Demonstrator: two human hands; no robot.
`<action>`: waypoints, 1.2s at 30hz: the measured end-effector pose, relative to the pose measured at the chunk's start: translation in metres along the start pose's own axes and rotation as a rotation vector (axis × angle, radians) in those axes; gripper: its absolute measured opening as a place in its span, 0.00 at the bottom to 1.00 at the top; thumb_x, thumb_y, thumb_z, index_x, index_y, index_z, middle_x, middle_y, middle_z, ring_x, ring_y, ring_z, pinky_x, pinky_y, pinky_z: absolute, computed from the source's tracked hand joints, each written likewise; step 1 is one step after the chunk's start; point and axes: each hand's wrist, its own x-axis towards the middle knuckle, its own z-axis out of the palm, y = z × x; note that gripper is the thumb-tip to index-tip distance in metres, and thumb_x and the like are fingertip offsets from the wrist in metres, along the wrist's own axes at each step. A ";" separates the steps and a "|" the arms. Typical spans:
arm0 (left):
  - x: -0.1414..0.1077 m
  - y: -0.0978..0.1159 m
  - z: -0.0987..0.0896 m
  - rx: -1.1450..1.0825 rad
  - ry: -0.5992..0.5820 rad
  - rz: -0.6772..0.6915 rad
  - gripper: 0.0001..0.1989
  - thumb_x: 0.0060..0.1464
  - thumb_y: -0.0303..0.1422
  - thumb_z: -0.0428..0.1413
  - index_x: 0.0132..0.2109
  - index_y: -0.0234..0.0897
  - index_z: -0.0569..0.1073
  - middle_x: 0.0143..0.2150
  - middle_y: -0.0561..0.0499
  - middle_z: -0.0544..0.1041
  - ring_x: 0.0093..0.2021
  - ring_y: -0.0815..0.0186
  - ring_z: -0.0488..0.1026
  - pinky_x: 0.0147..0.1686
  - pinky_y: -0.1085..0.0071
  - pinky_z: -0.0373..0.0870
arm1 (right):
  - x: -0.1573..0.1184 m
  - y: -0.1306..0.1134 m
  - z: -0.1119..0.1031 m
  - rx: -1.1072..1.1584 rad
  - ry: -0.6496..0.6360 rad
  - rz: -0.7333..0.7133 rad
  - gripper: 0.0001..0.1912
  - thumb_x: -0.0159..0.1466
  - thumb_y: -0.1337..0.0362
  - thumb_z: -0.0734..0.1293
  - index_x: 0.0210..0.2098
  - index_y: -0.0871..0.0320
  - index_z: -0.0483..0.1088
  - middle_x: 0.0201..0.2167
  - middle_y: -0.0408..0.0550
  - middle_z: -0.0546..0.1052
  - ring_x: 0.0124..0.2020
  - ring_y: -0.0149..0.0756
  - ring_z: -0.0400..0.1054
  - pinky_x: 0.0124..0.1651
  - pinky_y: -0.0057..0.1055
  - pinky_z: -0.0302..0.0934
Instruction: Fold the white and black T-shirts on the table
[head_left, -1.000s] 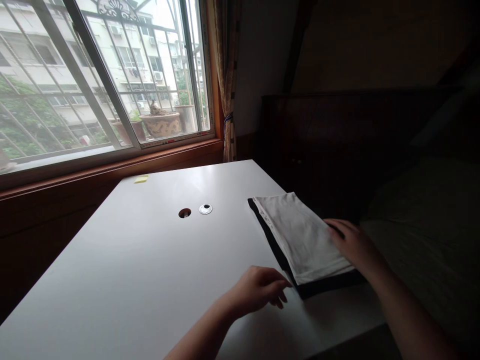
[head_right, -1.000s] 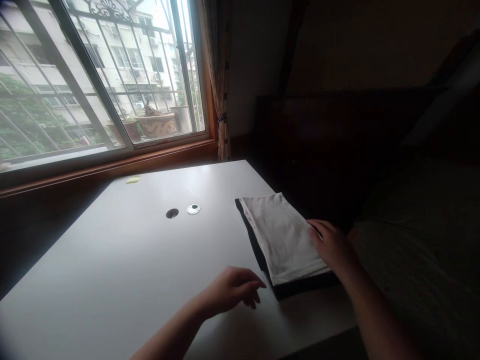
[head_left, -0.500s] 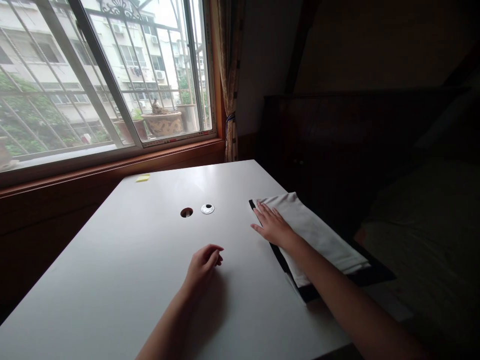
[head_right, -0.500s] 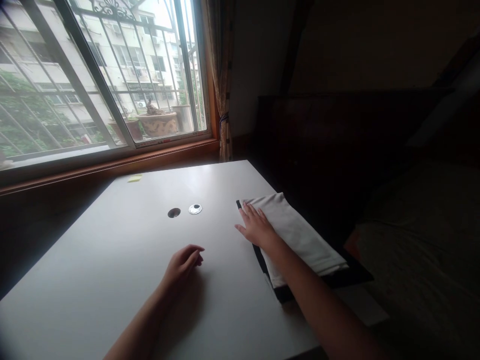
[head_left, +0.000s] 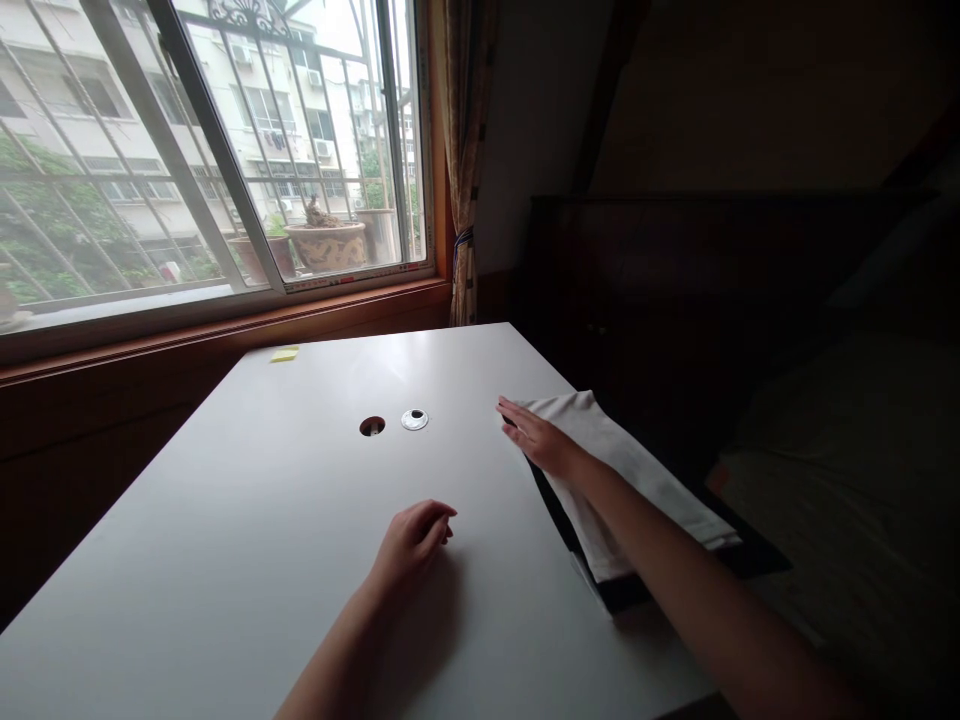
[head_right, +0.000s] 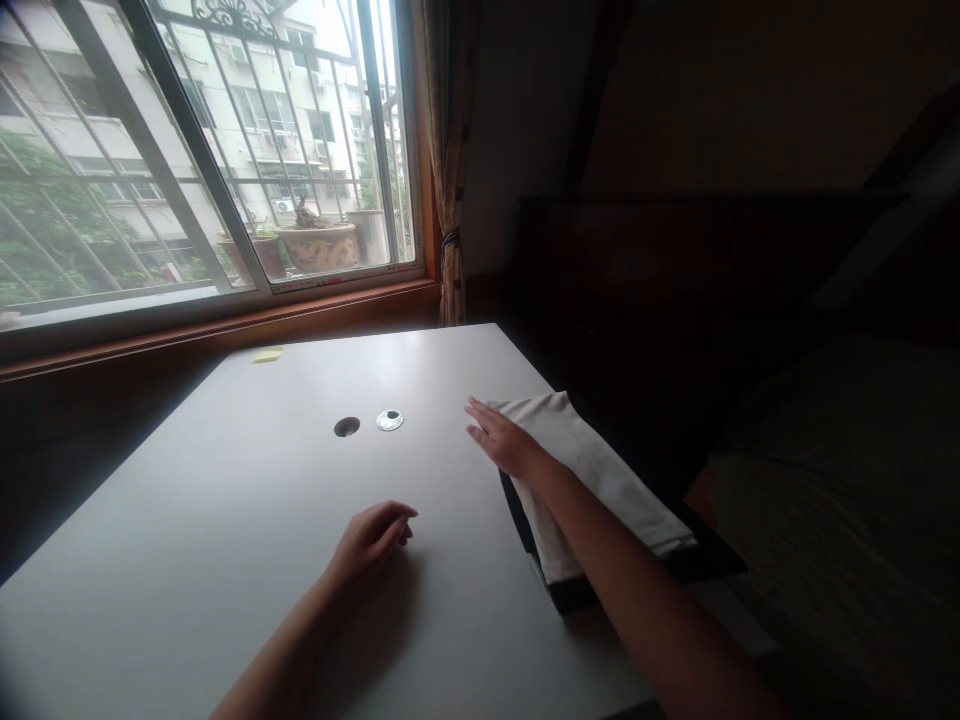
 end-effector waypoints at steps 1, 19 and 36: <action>0.000 0.000 0.000 0.006 0.000 0.002 0.13 0.64 0.32 0.49 0.45 0.39 0.78 0.33 0.52 0.80 0.34 0.65 0.78 0.40 0.69 0.71 | 0.003 0.009 -0.005 0.000 0.019 0.045 0.31 0.75 0.47 0.51 0.72 0.53 0.59 0.75 0.48 0.57 0.74 0.42 0.51 0.75 0.42 0.47; 0.001 0.000 -0.001 0.095 -0.023 0.033 0.13 0.64 0.31 0.50 0.44 0.42 0.80 0.36 0.51 0.83 0.38 0.63 0.79 0.43 0.69 0.70 | 0.006 0.157 -0.069 -0.452 0.007 0.740 0.33 0.74 0.53 0.47 0.72 0.61 0.57 0.74 0.63 0.54 0.75 0.58 0.45 0.70 0.68 0.43; 0.001 0.002 -0.002 0.096 -0.037 0.059 0.13 0.63 0.32 0.50 0.45 0.43 0.80 0.37 0.50 0.84 0.39 0.62 0.80 0.44 0.67 0.73 | 0.011 -0.054 0.033 -0.052 -0.229 -0.203 0.30 0.76 0.46 0.51 0.73 0.49 0.55 0.73 0.46 0.59 0.73 0.40 0.53 0.76 0.47 0.45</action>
